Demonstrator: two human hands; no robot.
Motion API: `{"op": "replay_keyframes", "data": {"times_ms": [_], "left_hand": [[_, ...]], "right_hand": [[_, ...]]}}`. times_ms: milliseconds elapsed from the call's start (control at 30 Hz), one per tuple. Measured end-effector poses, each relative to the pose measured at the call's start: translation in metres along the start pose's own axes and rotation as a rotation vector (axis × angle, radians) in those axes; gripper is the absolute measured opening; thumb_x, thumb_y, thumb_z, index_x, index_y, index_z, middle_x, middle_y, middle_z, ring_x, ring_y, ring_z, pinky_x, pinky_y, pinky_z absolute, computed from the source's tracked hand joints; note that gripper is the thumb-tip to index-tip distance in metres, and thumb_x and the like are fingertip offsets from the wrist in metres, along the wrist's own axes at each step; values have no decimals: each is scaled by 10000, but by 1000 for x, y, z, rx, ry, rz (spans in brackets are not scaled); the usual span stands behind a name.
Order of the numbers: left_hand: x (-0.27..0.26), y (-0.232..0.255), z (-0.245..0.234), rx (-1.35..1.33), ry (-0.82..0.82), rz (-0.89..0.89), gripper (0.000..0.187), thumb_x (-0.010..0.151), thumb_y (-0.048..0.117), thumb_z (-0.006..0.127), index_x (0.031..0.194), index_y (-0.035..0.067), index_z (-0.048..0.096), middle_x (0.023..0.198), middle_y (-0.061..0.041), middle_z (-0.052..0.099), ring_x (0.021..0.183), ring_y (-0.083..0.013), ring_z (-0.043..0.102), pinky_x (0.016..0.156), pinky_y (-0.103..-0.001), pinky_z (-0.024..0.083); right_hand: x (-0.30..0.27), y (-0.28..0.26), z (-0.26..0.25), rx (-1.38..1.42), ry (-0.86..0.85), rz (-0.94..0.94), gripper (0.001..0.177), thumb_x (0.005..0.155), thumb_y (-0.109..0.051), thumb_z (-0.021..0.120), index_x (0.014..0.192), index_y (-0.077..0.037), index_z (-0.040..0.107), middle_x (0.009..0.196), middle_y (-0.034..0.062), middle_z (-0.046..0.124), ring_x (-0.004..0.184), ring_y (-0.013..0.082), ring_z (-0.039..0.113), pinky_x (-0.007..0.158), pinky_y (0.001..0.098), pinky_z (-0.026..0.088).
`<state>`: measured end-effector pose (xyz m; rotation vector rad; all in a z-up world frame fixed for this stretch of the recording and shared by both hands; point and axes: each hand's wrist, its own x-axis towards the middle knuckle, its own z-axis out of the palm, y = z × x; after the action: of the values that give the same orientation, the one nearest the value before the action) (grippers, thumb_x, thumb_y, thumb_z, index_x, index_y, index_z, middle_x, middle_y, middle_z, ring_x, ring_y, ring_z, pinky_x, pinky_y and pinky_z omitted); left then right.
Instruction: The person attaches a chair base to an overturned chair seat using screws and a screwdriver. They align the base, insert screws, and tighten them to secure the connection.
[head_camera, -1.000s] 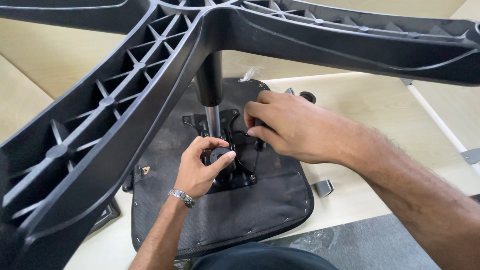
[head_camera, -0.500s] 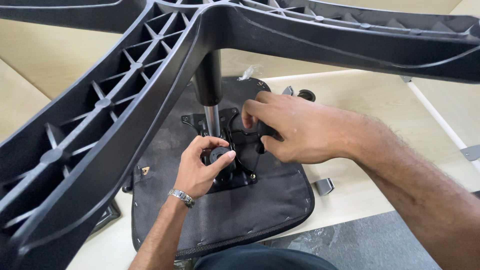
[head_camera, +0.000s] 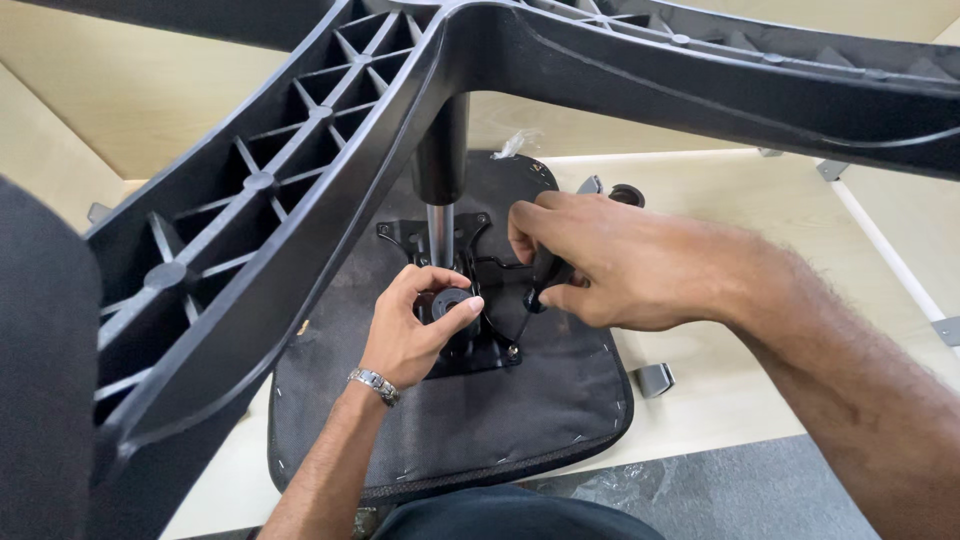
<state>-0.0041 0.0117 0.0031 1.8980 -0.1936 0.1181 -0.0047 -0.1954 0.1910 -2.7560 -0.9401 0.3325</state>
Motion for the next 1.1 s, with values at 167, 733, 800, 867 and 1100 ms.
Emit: {"op": "replay_keyframes", "data": {"times_ms": [167, 733, 800, 867, 1100], "left_hand": [[0, -1, 0, -18, -4, -8, 309, 776, 329, 843, 980, 109, 767, 949, -2, 648, 838, -121, 666, 739, -292, 578], [7, -2, 3, 7, -4, -2, 321, 765, 360, 839, 968, 118, 779, 937, -3, 652, 832, -132, 663, 749, -311, 565], [6, -1, 4, 18, -6, -27, 321, 761, 361, 840, 966, 122, 783, 928, -4, 647, 826, -132, 661, 736, -312, 567], [6, 0, 4, -6, -14, -24, 319, 764, 362, 838, 964, 121, 779, 936, 0, 647, 834, -125, 663, 737, -307, 574], [6, -1, 5, 19, -9, -13, 304, 772, 354, 840, 963, 124, 781, 939, 1, 650, 828, -122, 664, 735, -299, 574]], "right_hand": [[6, -11, -3, -109, -62, 243, 513, 839, -497, 774, 1073, -77, 596, 855, 136, 693, 878, 328, 681, 760, 481, 529], [4, -11, 1, -32, 8, 260, 423, 892, -424, 712, 1131, -103, 573, 1067, 106, 661, 976, 321, 659, 794, 490, 522], [8, -12, -5, -70, 3, 297, 435, 907, -462, 709, 1090, -82, 605, 997, 124, 695, 949, 319, 689, 806, 472, 546], [10, -12, -8, -99, -15, 337, 434, 921, -478, 686, 1078, -77, 632, 952, 133, 722, 931, 321, 708, 815, 470, 559], [3, -1, -6, -183, -21, 194, 498, 840, -370, 759, 1240, -115, 609, 1006, 115, 724, 952, 325, 706, 830, 506, 531]]}}
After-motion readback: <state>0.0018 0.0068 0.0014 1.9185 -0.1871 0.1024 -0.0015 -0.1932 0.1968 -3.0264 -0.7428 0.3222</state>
